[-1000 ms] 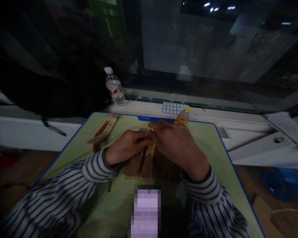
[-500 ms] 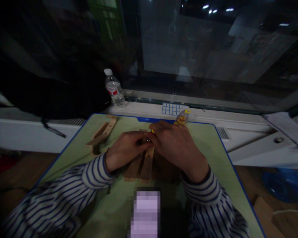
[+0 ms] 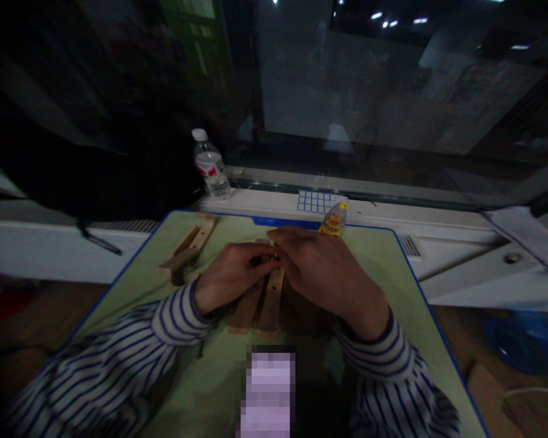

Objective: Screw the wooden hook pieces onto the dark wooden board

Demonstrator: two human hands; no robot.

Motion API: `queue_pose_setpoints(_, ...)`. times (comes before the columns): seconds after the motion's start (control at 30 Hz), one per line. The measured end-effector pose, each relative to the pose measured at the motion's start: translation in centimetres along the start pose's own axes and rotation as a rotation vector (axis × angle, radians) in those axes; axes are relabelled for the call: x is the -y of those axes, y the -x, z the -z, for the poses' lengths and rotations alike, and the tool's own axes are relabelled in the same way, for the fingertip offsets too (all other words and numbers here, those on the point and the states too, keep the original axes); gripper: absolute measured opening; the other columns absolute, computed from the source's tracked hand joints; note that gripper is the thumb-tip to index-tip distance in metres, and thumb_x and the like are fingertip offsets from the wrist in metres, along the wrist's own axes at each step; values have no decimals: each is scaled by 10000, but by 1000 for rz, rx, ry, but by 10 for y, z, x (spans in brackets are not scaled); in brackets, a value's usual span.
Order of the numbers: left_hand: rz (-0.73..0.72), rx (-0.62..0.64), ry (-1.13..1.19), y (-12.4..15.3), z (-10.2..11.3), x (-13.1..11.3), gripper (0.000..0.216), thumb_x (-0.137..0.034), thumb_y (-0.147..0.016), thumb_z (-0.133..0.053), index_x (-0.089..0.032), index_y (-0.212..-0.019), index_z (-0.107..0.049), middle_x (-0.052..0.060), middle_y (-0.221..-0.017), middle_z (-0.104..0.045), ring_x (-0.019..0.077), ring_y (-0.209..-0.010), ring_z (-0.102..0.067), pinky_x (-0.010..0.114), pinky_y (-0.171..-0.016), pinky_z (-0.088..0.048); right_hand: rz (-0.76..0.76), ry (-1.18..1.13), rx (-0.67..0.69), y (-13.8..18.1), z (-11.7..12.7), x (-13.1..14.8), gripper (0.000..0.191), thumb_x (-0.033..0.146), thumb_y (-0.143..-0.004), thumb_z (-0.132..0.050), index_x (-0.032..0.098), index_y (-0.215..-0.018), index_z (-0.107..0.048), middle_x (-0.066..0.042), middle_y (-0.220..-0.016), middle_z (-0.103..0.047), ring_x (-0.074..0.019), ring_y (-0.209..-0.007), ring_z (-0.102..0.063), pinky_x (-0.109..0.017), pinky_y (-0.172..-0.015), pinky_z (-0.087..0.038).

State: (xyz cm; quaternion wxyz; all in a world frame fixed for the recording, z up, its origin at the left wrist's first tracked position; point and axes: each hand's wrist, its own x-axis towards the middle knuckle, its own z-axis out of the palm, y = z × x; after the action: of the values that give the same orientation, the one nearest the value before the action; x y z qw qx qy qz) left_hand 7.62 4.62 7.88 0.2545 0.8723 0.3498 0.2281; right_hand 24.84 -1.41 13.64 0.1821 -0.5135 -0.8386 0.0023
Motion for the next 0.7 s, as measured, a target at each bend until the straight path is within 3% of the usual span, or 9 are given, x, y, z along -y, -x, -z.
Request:
queue_pose_setpoints(0.43, -90, 142, 196, -4, 4, 10, 264, -254, -910, -480, -234, -1111, -650, -7, -942, -718, 139, -823, -652, 230, -743, -468, -96, 160, -37, -4, -4, 0, 250, 285, -905, -471, 172, -1061, -629, -100, -1037, -704, -253, -884, -678, -380, -734, -522)
queue_pose_setpoints(0.7, -37, 13, 6, -1, 4, 1, 223, -352, -863, -558, -225, -986, -694, -4, -817, -710, 132, -703, -627, 224, -638, -438, -96, 153, -10, -3, -1, 3, 264, 297, -912, -454, 176, -1069, -628, -104, -1058, -698, -246, -901, -672, -374, -749, -511)
